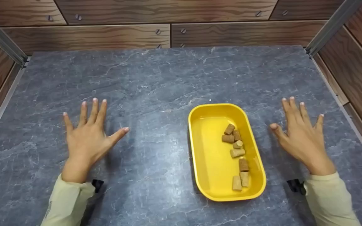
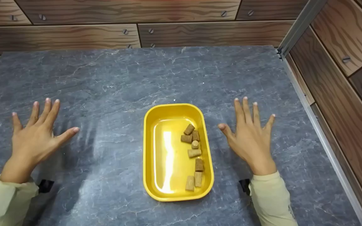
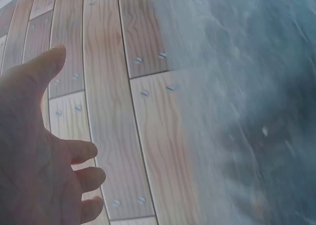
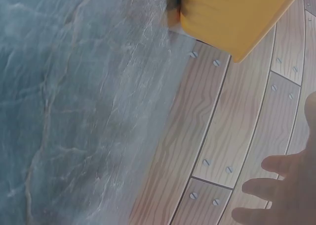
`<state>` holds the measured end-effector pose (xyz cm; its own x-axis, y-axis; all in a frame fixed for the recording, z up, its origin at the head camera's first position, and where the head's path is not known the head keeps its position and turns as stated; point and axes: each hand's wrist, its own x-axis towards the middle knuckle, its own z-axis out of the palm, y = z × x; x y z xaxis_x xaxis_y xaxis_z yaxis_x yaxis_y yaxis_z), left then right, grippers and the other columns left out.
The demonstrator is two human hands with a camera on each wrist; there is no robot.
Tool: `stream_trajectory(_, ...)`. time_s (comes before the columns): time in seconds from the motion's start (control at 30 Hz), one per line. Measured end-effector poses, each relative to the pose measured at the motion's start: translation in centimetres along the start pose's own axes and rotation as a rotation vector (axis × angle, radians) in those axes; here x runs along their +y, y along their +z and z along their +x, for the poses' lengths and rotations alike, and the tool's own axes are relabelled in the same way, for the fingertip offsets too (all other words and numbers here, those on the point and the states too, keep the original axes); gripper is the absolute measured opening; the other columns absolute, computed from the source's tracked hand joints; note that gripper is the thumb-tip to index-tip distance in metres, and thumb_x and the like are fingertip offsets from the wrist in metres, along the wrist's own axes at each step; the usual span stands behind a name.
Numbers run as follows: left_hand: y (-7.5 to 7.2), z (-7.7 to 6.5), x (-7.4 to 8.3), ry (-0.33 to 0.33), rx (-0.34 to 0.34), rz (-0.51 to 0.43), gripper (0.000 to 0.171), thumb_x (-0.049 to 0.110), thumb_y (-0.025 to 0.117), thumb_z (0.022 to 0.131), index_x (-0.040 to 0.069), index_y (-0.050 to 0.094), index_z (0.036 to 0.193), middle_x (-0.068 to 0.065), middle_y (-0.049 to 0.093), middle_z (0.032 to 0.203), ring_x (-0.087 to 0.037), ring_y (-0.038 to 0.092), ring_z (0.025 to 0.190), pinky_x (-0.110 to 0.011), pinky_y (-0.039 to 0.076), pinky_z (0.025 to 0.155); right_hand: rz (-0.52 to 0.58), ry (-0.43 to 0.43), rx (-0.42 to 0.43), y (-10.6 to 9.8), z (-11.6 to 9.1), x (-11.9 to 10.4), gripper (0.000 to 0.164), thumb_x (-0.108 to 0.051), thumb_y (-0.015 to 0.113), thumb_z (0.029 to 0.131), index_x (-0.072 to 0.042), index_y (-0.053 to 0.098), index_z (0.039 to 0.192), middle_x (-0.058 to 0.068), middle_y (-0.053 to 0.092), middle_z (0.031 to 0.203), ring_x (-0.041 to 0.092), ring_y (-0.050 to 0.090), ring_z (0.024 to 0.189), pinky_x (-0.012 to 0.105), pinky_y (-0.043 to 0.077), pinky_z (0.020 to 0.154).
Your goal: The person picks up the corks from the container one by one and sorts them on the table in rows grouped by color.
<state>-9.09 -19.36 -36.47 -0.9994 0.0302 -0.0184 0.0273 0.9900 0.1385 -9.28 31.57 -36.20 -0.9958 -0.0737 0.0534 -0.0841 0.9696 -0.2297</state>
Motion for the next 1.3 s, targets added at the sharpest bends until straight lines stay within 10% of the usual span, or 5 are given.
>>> stream_trajectory(0.57, -0.7, 1.8, 6.7, 0.204, 0.064, 0.005, 0.099, 0.084, 0.029, 0.082, 0.023, 0.003, 0.155, -0.001, 0.001, 0.162, -0.026, -0.002, 0.151, -0.058, -0.008, 0.116, 0.111, -0.179, 0.014, 0.2, -1.5, -0.3, 0.084, -0.067, 0.039, 0.092, -0.019, 0.011, 0.156, 0.015, 0.01, 0.161, 0.042, 0.006, 0.148, 0.068, -0.015, 0.109)
stream_trajectory(0.97, -0.8, 2.1, 11.9, 0.435, 0.137, -0.114, 0.116, 0.092, -0.006, 0.068, 0.018, 0.012, 0.155, 0.001, 0.003, 0.161, -0.024, 0.001, 0.151, -0.053, -0.005, 0.119, 0.274, -0.275, -0.026, 0.4, -2.1, -0.3, 0.087, -0.072, 0.037, 0.089, -0.022, 0.013, 0.156, 0.015, 0.01, 0.161, 0.042, 0.007, 0.148, 0.062, -0.013, 0.114)
stream_trajectory(1.3, -0.5, 2.0, 16.3, 0.588, -0.075, -0.349, 0.113, 0.095, 0.008, 0.068, 0.023, 0.006, 0.156, 0.004, -0.001, 0.161, -0.019, 0.002, 0.151, -0.045, 0.002, 0.121, 0.408, -0.336, -0.082, 1.6, -1.9, 0.0, 0.083, -0.065, 0.041, 0.092, -0.018, 0.014, 0.156, 0.014, 0.004, 0.162, 0.043, 0.003, 0.148, 0.06, -0.005, 0.116)
